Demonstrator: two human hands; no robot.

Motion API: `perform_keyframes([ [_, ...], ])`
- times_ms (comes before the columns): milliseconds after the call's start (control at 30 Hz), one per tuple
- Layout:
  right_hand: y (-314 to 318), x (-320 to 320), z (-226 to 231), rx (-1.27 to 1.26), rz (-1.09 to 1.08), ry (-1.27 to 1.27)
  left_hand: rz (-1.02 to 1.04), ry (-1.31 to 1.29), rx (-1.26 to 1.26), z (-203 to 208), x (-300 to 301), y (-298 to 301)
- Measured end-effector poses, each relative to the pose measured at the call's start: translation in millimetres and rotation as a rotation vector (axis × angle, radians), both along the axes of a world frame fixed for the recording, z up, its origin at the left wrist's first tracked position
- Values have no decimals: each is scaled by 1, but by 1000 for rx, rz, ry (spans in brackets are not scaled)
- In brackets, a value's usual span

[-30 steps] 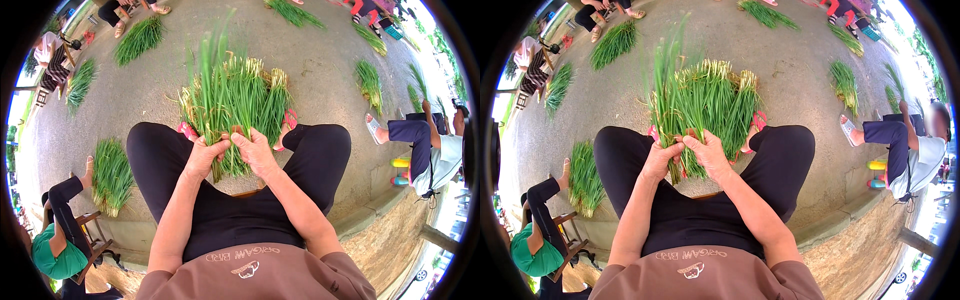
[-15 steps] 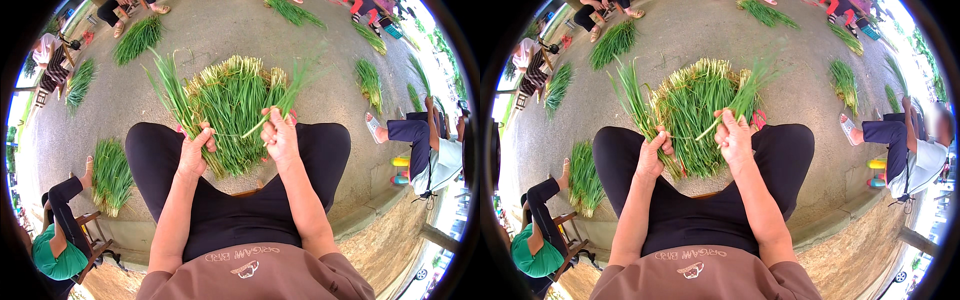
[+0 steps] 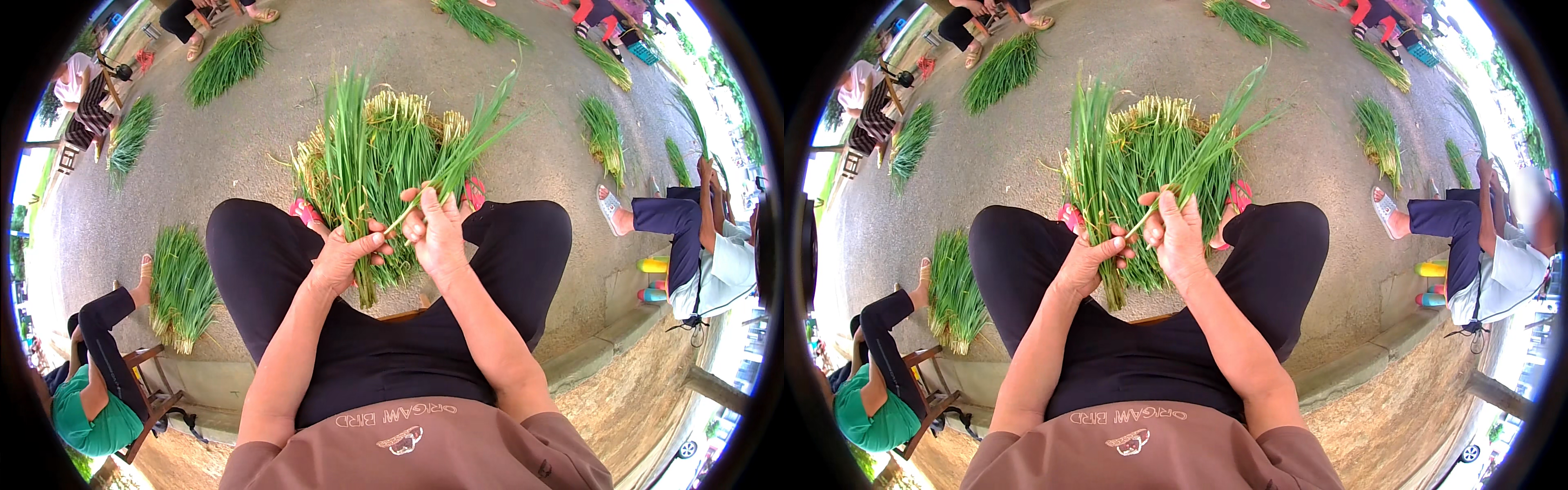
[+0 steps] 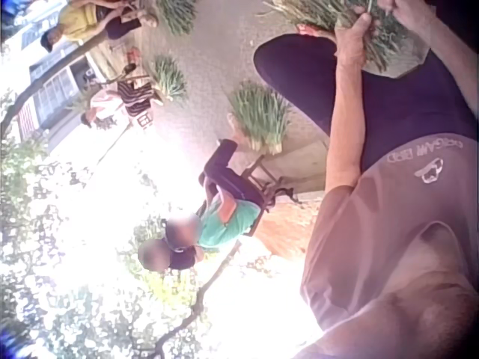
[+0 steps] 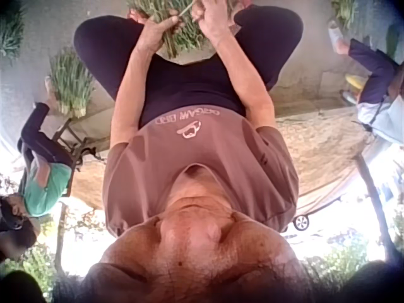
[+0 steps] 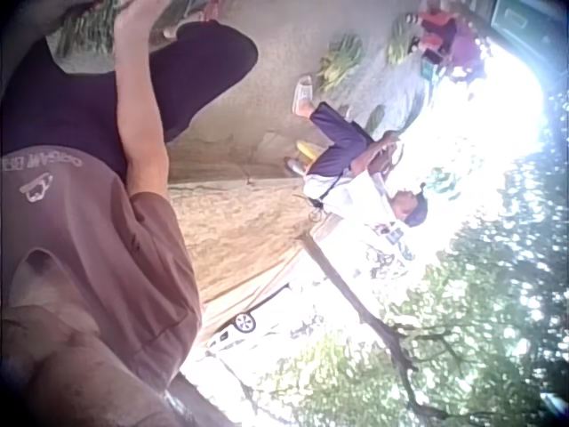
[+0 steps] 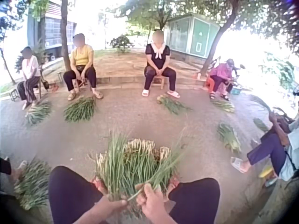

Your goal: The person sorts green onion stalks by hand, pulling individual stalks from a pile and placing them into organized bundles while sitting on a low stool.

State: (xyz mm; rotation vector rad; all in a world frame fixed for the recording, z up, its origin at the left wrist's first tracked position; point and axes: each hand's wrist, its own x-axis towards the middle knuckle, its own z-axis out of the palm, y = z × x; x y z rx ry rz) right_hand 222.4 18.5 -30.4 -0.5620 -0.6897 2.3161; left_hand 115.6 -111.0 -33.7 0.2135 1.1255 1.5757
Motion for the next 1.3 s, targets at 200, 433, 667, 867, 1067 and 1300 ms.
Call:
perform_keyframes([
  [200, -13, -3, 5, 6, 55, -21, 9, 15, 51, -11, -2, -2],
  [433, 6, 0, -6, 8, -62, -183, 104, 12, 4, -5, -5, -4],
  [667, 12, -1, -3, -55, -73, 32, 55, 10, 21, -7, -2, -3],
  [867, 1, -15, 6, 61, -127, 49, -37, -84, 59, -2, 7, 2],
  [1067, -25, -21, 11, 186, 12, -13, 26, 12, 122, -11, 9, 8],
  [1300, -4, -13, 15, 261, 54, -45, 199, -99, 181, 4, -1, 6],
])
